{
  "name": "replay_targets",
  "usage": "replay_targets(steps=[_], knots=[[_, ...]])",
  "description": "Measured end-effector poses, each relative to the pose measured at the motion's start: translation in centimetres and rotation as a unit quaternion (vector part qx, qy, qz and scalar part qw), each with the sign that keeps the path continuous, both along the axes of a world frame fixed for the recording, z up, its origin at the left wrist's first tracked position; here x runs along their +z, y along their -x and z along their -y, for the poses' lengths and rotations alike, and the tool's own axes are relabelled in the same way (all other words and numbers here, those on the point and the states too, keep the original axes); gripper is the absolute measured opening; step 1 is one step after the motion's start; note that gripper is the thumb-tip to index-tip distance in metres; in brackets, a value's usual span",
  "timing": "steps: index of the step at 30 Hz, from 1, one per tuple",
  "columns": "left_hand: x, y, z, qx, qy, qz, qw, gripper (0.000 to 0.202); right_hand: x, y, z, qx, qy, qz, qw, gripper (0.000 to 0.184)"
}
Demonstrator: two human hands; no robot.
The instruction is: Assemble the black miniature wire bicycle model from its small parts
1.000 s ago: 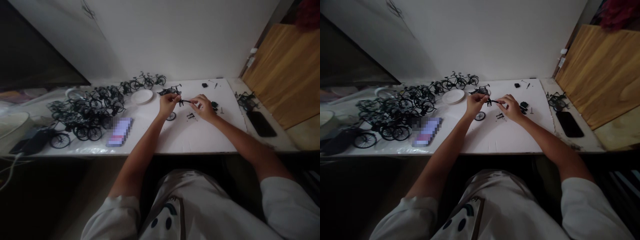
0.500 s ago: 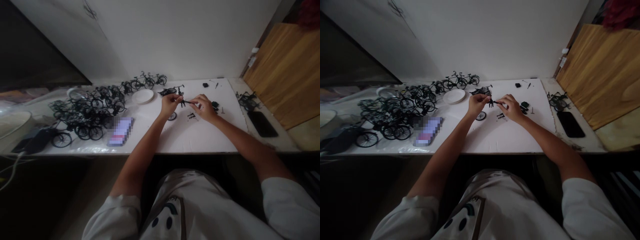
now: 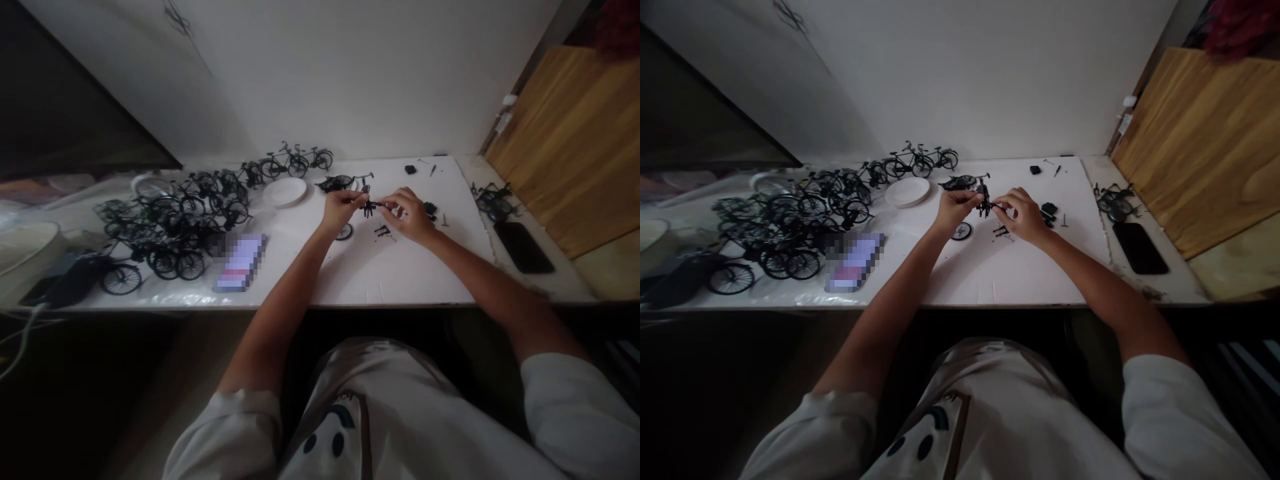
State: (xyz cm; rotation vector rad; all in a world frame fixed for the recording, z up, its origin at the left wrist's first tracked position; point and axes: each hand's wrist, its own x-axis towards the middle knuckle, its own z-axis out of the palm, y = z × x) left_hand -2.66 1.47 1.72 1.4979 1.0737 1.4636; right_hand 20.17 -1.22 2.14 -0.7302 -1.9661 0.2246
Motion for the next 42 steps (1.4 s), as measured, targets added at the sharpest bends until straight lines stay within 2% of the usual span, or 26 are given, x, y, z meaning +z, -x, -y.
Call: replay_targets(steps=[9, 13, 16, 21, 26, 35, 42], knots=[[0.8, -0.6, 0.8, 0.002, 0.032, 0.014, 0.999, 0.046, 0.0, 0.1, -0.1, -0.023, 0.01, -0.011, 1.0, 0.03], [1.2, -0.8, 1.2, 0.005, 0.036, 0.014, 0.999, 0.042, 0.1, 0.3, 0.3, -0.032, 0.039, -0.018, 0.999, 0.035], [1.4, -0.8, 1.3, 0.006, 0.041, 0.016, 0.999, 0.039, 0.1, 0.3, 0.3, -0.027, 0.024, -0.009, 0.999, 0.032], [1.2, -0.6, 1.0, 0.0, 0.056, 0.041, 0.998, 0.036, -0.2, -0.2, -0.7, -0.035, -0.034, 0.022, 0.999, 0.021], [0.9, -0.6, 0.8, -0.004, 0.05, 0.044, 0.998, 0.04, -0.3, -0.8, -1.3, -0.034, -0.036, 0.035, 0.998, 0.016], [0.9, -0.7, 0.9, 0.001, 0.055, 0.042, 0.998, 0.04, -0.3, -0.4, -1.0, -0.04, -0.058, 0.029, 0.997, 0.02], [0.8, -0.7, 0.8, 0.005, 0.054, 0.062, 0.997, 0.038, -0.4, -0.5, -1.2, -0.042, -0.035, 0.031, 0.998, 0.022]])
